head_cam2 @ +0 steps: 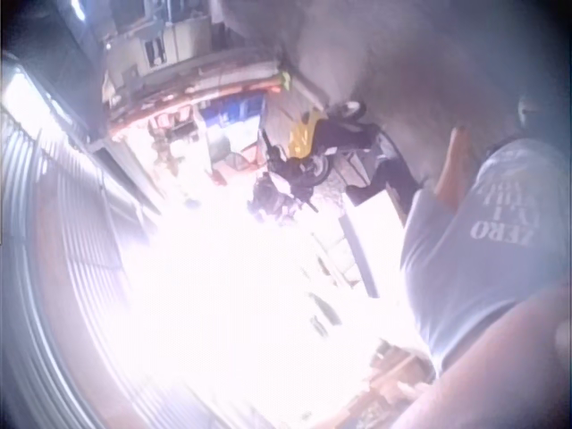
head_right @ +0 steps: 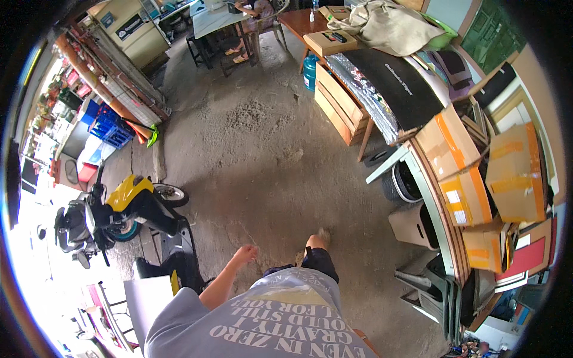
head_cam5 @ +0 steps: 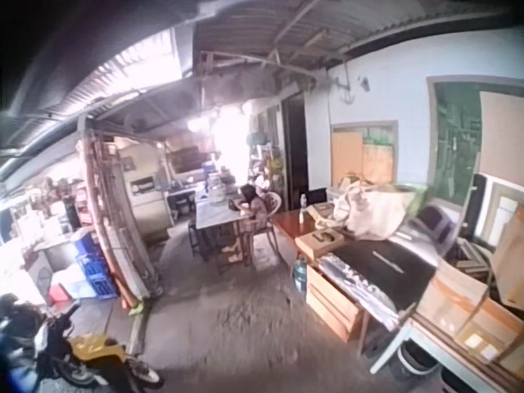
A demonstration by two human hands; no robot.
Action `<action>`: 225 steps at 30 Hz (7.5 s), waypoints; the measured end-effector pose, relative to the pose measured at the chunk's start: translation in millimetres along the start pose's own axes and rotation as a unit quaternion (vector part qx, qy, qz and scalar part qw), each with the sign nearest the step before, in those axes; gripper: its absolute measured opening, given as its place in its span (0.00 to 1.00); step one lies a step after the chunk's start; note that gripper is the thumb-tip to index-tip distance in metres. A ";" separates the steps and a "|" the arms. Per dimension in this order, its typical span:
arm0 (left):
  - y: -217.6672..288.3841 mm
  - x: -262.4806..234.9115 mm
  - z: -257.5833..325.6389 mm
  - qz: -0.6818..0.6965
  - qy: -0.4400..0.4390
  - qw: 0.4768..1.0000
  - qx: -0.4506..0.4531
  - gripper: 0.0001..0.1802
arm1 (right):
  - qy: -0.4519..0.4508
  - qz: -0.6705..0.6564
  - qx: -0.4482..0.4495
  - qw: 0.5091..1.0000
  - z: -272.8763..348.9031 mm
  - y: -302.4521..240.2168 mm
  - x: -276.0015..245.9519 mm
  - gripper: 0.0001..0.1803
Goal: The person measures and fits a white plastic strip into a red mesh frame, then applies glue from a small bottle to the strip and inserts it into the frame. They wipe the frame with a cloth and continue applying glue to additional strips.
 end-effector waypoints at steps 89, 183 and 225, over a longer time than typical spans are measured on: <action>596.2 -365.9 -424.2 0.470 0.646 0.561 0.217 0.23 | -0.515 0.412 -0.435 0.613 -141.7 -1249.7 -419.9 0.19; 1558.3 -677.8 -1782.4 0.274 0.043 0.929 0.246 0.15 | 0.080 -0.122 -0.084 0.986 -951.2 -1610.1 -1537.9 0.27; 1930.6 -932.0 -2242.5 0.144 0.104 0.926 0.334 0.06 | 0.887 0.230 -0.037 0.399 -561.5 -2405.9 -2659.5 0.49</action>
Point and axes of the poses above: each hand's wrist, its own z-axis away from the middle knuckle, its own x-axis out of the palm, y = z × x, the point moved 4 cm from there along -z, towards the middle knuckle, and after that the axes turned 5 degrees about x, right-handed, at the moved point
